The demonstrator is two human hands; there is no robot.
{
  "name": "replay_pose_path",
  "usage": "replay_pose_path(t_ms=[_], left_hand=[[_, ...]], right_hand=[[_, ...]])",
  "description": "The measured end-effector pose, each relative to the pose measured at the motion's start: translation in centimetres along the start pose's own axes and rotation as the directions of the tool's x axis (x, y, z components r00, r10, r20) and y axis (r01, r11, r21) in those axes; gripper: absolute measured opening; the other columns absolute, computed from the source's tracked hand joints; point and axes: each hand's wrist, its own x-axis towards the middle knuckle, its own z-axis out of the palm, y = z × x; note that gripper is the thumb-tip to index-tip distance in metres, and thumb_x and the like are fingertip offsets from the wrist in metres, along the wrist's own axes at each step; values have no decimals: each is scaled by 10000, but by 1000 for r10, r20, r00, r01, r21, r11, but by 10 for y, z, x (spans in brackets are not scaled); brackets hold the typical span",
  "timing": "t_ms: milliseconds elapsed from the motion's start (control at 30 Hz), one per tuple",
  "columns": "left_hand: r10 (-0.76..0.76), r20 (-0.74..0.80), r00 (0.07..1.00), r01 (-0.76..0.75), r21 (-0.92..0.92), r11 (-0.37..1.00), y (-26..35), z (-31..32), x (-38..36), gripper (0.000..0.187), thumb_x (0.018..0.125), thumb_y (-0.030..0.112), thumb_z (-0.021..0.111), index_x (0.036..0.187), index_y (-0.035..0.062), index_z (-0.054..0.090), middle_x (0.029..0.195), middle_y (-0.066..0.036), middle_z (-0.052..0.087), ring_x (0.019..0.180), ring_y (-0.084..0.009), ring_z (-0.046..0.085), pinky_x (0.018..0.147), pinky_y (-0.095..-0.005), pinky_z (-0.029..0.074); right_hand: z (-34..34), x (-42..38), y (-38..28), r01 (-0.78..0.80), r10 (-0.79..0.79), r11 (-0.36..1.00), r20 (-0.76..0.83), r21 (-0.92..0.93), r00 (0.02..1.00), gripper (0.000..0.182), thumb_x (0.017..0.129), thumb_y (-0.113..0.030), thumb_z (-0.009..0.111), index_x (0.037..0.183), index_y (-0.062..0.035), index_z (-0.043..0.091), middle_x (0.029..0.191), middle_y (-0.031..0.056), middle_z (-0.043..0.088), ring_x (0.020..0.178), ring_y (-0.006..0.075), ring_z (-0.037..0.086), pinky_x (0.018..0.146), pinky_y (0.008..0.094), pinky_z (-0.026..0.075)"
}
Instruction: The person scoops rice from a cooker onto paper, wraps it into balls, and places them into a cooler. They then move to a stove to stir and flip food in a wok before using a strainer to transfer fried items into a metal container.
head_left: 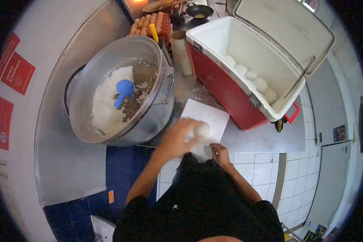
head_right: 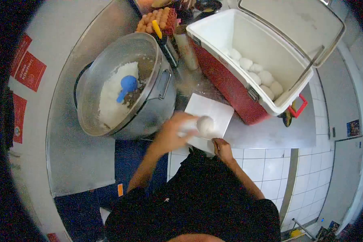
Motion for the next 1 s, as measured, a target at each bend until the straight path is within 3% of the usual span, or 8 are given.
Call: replay_pose_path(t_ms=[100, 267, 533, 667, 733, 867, 900, 1000], left_hand=[[46, 25, 999, -52, 464, 884, -143, 100, -39, 333, 813, 280, 673, 1082, 87, 638, 1060, -135, 623, 1043, -290, 569, 1016, -458, 331], [-20, -32, 999, 27, 258, 966, -206, 115, -13, 169, 851, 248, 625, 894, 85, 643, 827, -103, 653, 856, -290, 601, 909, -468, 361], [-55, -138, 989, 73, 130, 989, -259, 166, 6, 156, 837, 220, 633, 891, 74, 620, 956, -113, 608, 915, -327, 566, 782, -474, 415], [-248, 59, 967, 255, -262, 931, -221, 130, -5, 157, 830, 184, 636, 957, 93, 650, 1080, -158, 567, 965, -303, 587, 777, -439, 455], [288, -188, 939, -293, 3, 956, -197, 115, -15, 112, 828, 164, 647, 883, 67, 657, 973, -145, 605, 841, -319, 623, 717, -404, 485], [259, 51, 964, -244, -211, 947, -167, 102, -28, 180, 843, 204, 629, 782, 38, 659, 704, -118, 624, 775, -306, 634, 671, -385, 493], [111, 112, 987, -80, -252, 965, -168, 107, -28, 170, 839, 200, 633, 784, 39, 647, 726, -121, 623, 776, -300, 634, 657, -382, 492], [-72, 111, 991, 104, -325, 940, -166, 121, -25, 149, 837, 189, 636, 811, 44, 615, 773, -135, 615, 772, -313, 623, 650, -401, 481]], right_hand=[[-2, 11, -12, -144, 144, 989, -74, -7, 987, 94, 889, -54, 527, 930, -11, 599, 853, 190, 634, 777, 386, 622, 677, 420, 506], [15, 52, 9, -367, 363, 930, -173, 6, 916, 114, 903, -113, 540, 868, -4, 542, 777, 206, 584, 715, 424, 580, 616, 455, 467], [48, 100, 28, -344, 303, 601, -192, -722, 933, 134, 859, -210, 588, 907, -84, 584, 876, 126, 616, 917, 296, 578, 765, 453, 407], [39, 104, -4, -271, 80, 728, -315, -629, 946, 215, 831, -139, 576, 1036, -73, 581, 1053, 161, 540, 989, 341, 506, 840, 493, 384], [39, 98, -13, -157, 74, 891, -204, -426, 976, 175, 829, -74, 557, 999, -44, 581, 1008, 181, 563, 980, 369, 524, 818, 475, 412], [54, 59, -36, -447, 466, 870, 47, -207, 884, 122, 891, -113, 533, 896, 0, 578, 756, 160, 641, 607, 333, 596, 570, 402, 481], [58, 54, -42, -684, 694, 703, 23, 195, 720, 245, 944, -194, 493, 829, 11, 563, 648, 124, 614, 529, 223, 579, 515, 352, 460], [49, 55, -56, -694, 751, 650, -123, 310, 649, 316, 968, -230, 472, 774, 3, 559, 605, 92, 581, 511, 128, 540, 486, 289, 431]])
